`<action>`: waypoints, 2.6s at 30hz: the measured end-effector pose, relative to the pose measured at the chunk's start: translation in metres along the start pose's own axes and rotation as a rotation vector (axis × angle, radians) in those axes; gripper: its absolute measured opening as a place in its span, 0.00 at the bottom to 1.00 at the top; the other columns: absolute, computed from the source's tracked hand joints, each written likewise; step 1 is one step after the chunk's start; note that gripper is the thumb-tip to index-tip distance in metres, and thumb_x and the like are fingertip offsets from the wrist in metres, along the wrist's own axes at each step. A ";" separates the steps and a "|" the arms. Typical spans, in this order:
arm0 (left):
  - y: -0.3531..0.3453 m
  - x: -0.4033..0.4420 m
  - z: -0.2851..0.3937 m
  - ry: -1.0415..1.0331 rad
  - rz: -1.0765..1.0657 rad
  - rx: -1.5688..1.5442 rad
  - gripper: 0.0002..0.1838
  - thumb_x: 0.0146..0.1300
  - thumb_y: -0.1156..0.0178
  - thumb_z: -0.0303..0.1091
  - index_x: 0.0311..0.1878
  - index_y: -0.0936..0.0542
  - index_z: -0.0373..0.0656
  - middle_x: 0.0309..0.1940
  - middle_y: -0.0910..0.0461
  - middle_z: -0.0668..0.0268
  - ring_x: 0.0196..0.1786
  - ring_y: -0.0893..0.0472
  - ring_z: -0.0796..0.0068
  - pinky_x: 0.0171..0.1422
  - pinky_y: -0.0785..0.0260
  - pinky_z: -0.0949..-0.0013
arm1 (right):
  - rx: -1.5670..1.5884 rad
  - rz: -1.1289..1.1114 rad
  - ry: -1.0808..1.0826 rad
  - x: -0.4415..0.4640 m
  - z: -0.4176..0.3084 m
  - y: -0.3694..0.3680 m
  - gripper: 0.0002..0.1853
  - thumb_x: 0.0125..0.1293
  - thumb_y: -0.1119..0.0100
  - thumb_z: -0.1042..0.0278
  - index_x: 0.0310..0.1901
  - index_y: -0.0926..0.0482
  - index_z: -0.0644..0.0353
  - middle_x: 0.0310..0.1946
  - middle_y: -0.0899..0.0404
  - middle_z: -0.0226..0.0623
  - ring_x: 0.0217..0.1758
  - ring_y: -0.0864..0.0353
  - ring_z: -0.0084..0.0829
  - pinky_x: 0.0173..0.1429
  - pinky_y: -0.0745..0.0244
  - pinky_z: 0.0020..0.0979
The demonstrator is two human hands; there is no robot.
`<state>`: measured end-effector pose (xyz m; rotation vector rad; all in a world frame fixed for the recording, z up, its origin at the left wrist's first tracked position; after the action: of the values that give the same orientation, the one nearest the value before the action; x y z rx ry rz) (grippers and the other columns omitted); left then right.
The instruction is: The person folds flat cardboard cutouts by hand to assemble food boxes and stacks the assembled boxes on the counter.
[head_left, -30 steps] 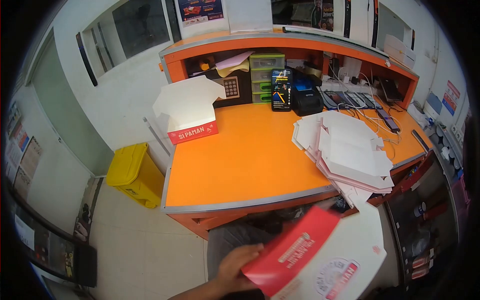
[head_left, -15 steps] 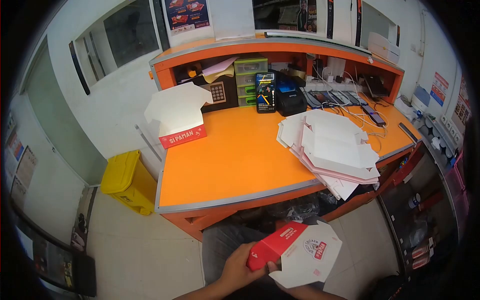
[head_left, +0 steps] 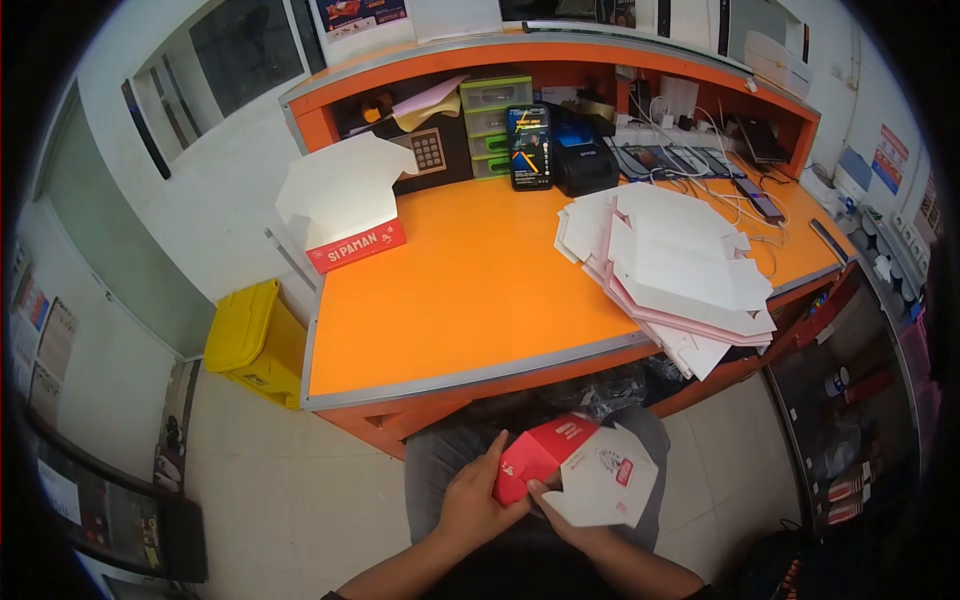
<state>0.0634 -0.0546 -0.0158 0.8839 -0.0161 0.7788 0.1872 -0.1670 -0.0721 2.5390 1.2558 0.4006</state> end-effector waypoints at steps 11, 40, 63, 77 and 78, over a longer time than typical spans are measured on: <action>-0.015 0.009 -0.007 0.137 -0.080 -0.299 0.40 0.59 0.24 0.41 0.72 0.28 0.36 0.56 0.16 0.49 0.56 0.13 0.50 0.61 0.20 0.57 | -0.024 0.048 0.272 0.031 -0.011 0.009 0.16 0.64 0.24 0.66 0.50 0.17 0.61 0.42 0.18 0.39 0.45 0.19 0.39 0.53 0.23 0.42; 0.102 0.005 -0.068 0.310 -0.624 -0.102 0.15 0.71 0.31 0.38 0.54 0.14 0.39 0.51 0.12 0.57 0.54 0.13 0.56 0.62 0.23 0.58 | 0.605 0.565 -0.253 0.023 0.043 0.112 0.21 0.83 0.47 0.68 0.71 0.31 0.68 0.63 0.22 0.44 0.64 0.20 0.34 0.70 0.26 0.35; 0.310 0.064 0.134 -0.794 0.217 -0.156 0.32 0.71 0.36 0.48 0.75 0.29 0.52 0.72 0.28 0.47 0.73 0.28 0.47 0.76 0.40 0.41 | 0.484 0.373 -0.232 0.030 0.055 0.095 0.25 0.82 0.45 0.67 0.74 0.32 0.68 0.68 0.24 0.42 0.69 0.24 0.33 0.74 0.30 0.36; 0.256 0.098 0.130 -0.768 0.190 -0.498 0.31 0.72 0.39 0.51 0.76 0.29 0.57 0.74 0.30 0.50 0.75 0.31 0.46 0.77 0.45 0.36 | 0.471 0.337 -0.152 0.030 0.026 0.081 0.25 0.83 0.47 0.67 0.76 0.35 0.67 0.67 0.24 0.43 0.68 0.23 0.32 0.72 0.27 0.34; 0.249 0.099 0.130 -0.770 0.196 -0.535 0.31 0.72 0.39 0.51 0.76 0.30 0.57 0.74 0.30 0.50 0.75 0.31 0.46 0.78 0.45 0.36 | 0.463 0.318 -0.155 0.030 0.026 0.080 0.25 0.83 0.47 0.67 0.76 0.35 0.67 0.67 0.24 0.43 0.68 0.23 0.32 0.71 0.27 0.34</action>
<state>0.0199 0.0096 0.2718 0.6229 -0.9598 0.5302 0.2726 -0.1929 -0.0630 3.1013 0.9753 -0.0380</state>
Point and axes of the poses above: each hand's wrist, its own x-axis towards the middle knuckle, its own y-axis out of the back of the hand, z = x × y, the point moved 5 cm from there along x, towards the middle knuckle
